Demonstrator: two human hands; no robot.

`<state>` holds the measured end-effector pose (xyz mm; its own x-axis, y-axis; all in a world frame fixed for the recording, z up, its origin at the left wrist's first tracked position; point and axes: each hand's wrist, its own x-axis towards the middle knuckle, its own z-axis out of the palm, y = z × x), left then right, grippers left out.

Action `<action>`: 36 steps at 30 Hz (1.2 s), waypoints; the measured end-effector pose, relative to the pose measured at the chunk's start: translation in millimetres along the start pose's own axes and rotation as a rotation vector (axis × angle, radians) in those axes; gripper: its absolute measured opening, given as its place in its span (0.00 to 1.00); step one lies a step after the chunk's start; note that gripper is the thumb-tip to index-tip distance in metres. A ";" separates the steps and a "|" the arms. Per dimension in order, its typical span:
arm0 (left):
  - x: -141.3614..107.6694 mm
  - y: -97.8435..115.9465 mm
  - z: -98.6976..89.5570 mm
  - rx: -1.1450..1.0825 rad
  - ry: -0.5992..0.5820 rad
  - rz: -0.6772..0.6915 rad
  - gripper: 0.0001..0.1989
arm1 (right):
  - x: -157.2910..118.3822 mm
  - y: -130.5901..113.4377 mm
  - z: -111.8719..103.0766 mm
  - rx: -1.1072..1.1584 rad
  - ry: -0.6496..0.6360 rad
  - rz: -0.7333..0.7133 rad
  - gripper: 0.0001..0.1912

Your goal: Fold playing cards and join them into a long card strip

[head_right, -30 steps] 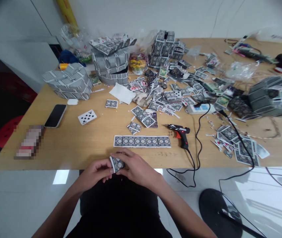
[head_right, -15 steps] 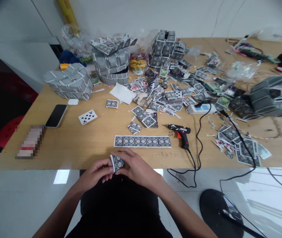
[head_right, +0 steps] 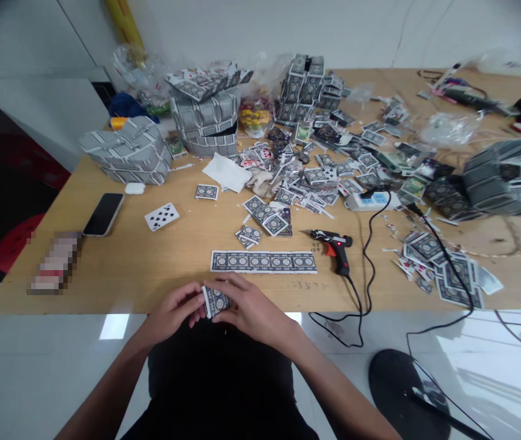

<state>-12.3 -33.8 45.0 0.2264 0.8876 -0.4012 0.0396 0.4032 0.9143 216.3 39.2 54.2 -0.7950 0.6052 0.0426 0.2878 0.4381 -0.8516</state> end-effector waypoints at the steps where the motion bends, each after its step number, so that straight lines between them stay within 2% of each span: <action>1: 0.5 -0.2 -0.2 -0.003 0.022 0.016 0.20 | 0.0 -0.2 0.1 -0.002 0.000 0.002 0.37; 10: 3.0 -1.9 -0.9 0.012 0.085 0.013 0.18 | -4.1 -0.8 5.6 0.003 -0.006 0.013 0.39; 18: 4.7 -9.6 15.0 -0.065 0.179 0.022 0.20 | -0.5 0.8 8.0 -0.023 0.066 0.005 0.38; 23: 3.4 -9.6 15.7 -0.029 0.177 0.042 0.18 | 0.3 0.7 11.6 -0.068 0.108 0.030 0.39; 27: 3.3 -4.6 10.6 0.003 0.184 0.081 0.15 | -1.1 0.9 12.0 -0.066 0.117 -0.013 0.39; 32: 0.7 -1.3 8.1 0.042 0.144 0.104 0.15 | -3.3 -0.2 13.3 -0.079 0.152 0.000 0.37; 36: -1.9 0.3 15.2 0.114 0.206 0.123 0.13 | -2.2 -0.8 17.6 -0.094 0.167 0.022 0.34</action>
<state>2.1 -38.8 46.9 0.0335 0.9597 -0.2792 0.1360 0.2724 0.9525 208.3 25.8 45.6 -0.6909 0.7134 0.1175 0.3588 0.4794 -0.8009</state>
